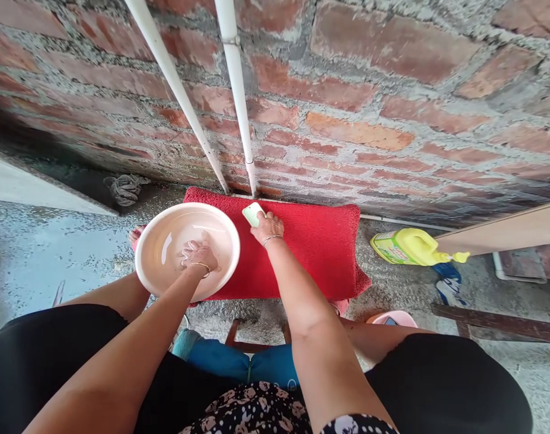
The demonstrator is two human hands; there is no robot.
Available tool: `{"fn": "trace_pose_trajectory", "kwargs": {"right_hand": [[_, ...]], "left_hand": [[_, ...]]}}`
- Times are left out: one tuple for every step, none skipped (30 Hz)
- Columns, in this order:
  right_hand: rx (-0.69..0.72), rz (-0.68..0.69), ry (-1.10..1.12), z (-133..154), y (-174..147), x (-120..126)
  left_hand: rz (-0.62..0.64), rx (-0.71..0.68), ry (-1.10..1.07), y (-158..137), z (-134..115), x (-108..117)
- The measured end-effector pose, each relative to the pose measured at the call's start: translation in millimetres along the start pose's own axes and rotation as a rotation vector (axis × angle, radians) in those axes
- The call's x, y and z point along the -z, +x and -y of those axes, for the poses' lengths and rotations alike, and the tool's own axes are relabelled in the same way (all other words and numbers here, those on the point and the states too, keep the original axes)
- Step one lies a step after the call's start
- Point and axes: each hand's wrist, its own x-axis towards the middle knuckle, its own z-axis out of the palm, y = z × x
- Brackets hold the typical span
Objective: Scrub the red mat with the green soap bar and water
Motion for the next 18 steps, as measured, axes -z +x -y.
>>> {"fn": "trace_pose_trajectory", "kwargs": {"right_hand": [[-0.035,0.008,0.001,-10.8,1.2,4.2],[-0.082,0.009,0.013,-25.8,1.2,8.4],[-0.141,0.004,0.033,-44.2,-0.4,12.4],[-0.21,-0.01,0.056,-65.5,-3.5,16.1],[-0.285,-0.031,0.076,-88.8,-8.2,19.4],[-0.367,-0.056,0.096,-113.3,-14.5,22.1],[-0.458,-0.081,0.114,-138.0,-22.2,24.4],[-0.55,-0.103,0.13,-162.1,-30.9,26.2],[-0.645,-0.114,0.147,-184.7,-40.3,27.6],[-0.723,-0.122,0.162,-205.0,-49.6,28.9],[-0.787,-0.121,0.18,-222.4,-58.6,30.0],[-0.834,-0.119,0.198,-236.5,-66.5,31.0],[-0.866,-0.118,0.215,-247.0,-73.1,31.8],[-0.885,-0.123,0.23,-253.5,-78.1,32.4],[-0.893,-0.138,0.245,-256.1,-81.5,32.5],[-0.891,-0.158,0.262,-254.7,-83.2,31.9],[-0.879,-0.181,0.277,-249.1,-83.5,30.3],[-0.859,-0.202,0.29,-239.3,-82.8,27.5]], "left_hand": [[0.004,0.007,0.005,-0.3,-0.5,0.5],[0.008,0.012,0.009,-0.7,-1.0,1.1],[0.011,0.015,0.012,-1.3,-1.4,1.9],[0.015,0.016,0.014,-2.0,-1.8,2.7],[0.019,0.014,0.013,-2.7,-2.0,3.6],[0.024,0.011,0.011,-3.4,-2.2,4.3],[0.026,0.007,0.004,-3.9,-2.1,4.7],[0.024,0.003,-0.004,-4.3,-1.9,4.9],[0.016,-0.001,-0.014,-4.4,-1.6,4.7],[0.006,-0.004,-0.021,-4.4,-1.2,4.3],[-0.004,-0.005,-0.026,-4.3,-0.6,3.7],[-0.014,-0.011,-0.03,-4.1,-0.1,3.1],[-0.019,-0.018,-0.033,-4.0,0.4,2.7],[-0.021,-0.022,-0.036,-4.0,0.8,2.4],[-0.019,-0.028,-0.041,-4.1,1.1,2.5],[-0.014,-0.036,-0.046,-4.4,1.3,2.8],[-0.008,-0.044,-0.05,-4.8,1.2,3.4],[-0.003,-0.046,-0.05,-5.2,0.9,4.1]]}}
